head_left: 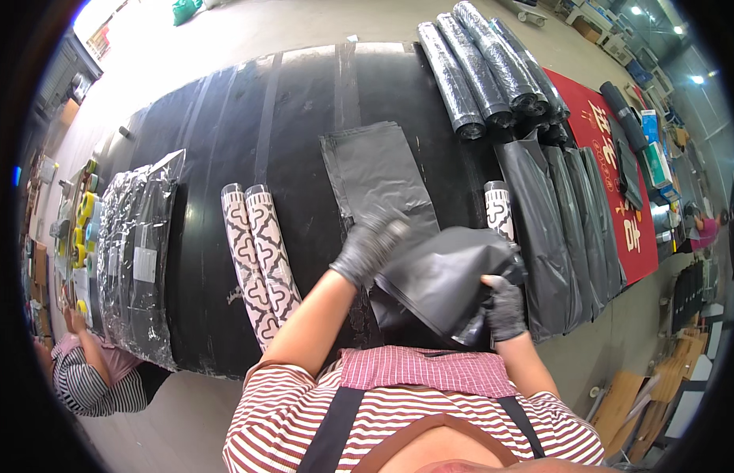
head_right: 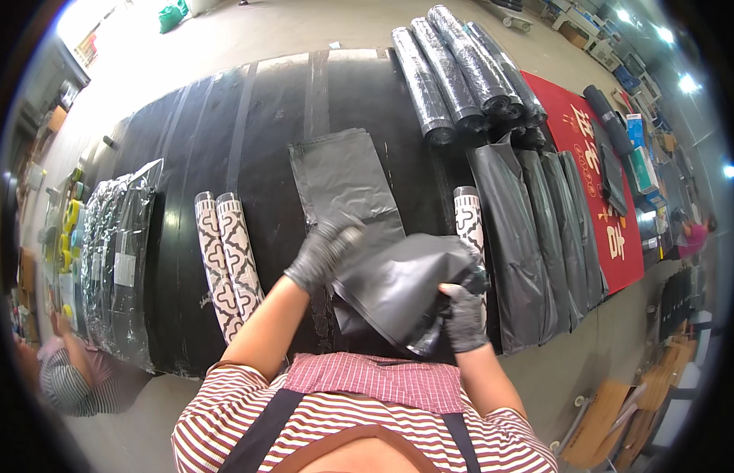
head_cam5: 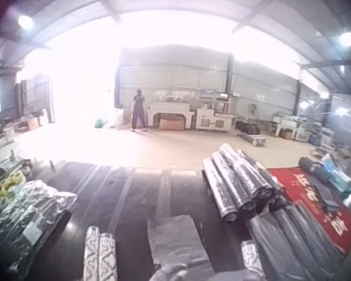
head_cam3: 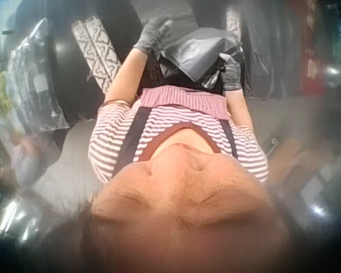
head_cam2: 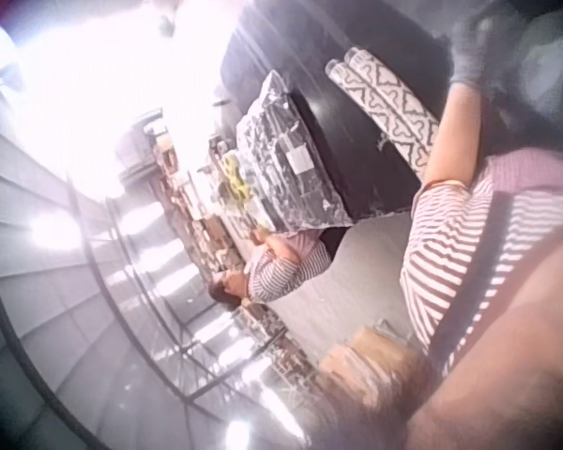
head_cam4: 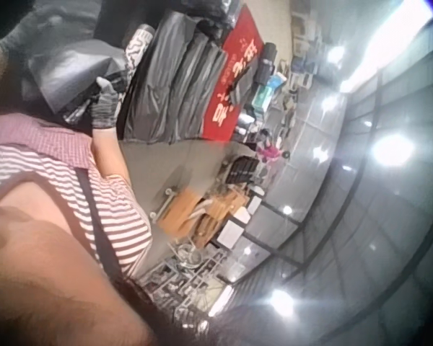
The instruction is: The person slides a roll of plastic film into a grey plastic bag, tucks the ends of the bag, and places the packaged roll onto a stack on the workbench.
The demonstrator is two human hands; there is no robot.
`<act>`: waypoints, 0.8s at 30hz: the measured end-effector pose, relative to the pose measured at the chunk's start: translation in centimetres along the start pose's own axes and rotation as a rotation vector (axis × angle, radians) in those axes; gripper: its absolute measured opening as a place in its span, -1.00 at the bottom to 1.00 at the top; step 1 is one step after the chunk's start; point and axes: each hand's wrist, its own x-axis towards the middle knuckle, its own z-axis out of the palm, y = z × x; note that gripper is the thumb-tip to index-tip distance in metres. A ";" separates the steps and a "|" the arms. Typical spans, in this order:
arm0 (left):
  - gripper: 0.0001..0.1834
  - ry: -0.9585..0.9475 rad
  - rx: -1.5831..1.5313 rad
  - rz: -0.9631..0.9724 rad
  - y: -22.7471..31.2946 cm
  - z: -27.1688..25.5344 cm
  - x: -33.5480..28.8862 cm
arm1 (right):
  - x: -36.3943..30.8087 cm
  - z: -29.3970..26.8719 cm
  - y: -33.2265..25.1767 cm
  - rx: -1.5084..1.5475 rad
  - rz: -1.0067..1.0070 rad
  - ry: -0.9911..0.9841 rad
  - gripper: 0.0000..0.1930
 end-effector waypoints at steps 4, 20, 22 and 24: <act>-0.39 0.465 0.515 -0.585 -7.5 -6.2 3.1 | -2.7 -3.2 -4.2 0.089 0.088 -0.062 -0.47; -0.38 0.360 0.711 -0.748 -4.3 -1.9 9.9 | -2.2 -0.1 -4.9 0.139 0.091 0.003 -0.42; -0.41 0.410 0.672 -0.623 -5.9 -1.2 9.1 | -2.1 0.7 -5.1 0.146 0.151 0.008 -0.47; -0.43 0.449 0.550 -0.566 -11.5 -2.5 7.7 | -2.1 0.8 -5.5 0.120 0.175 0.010 -0.52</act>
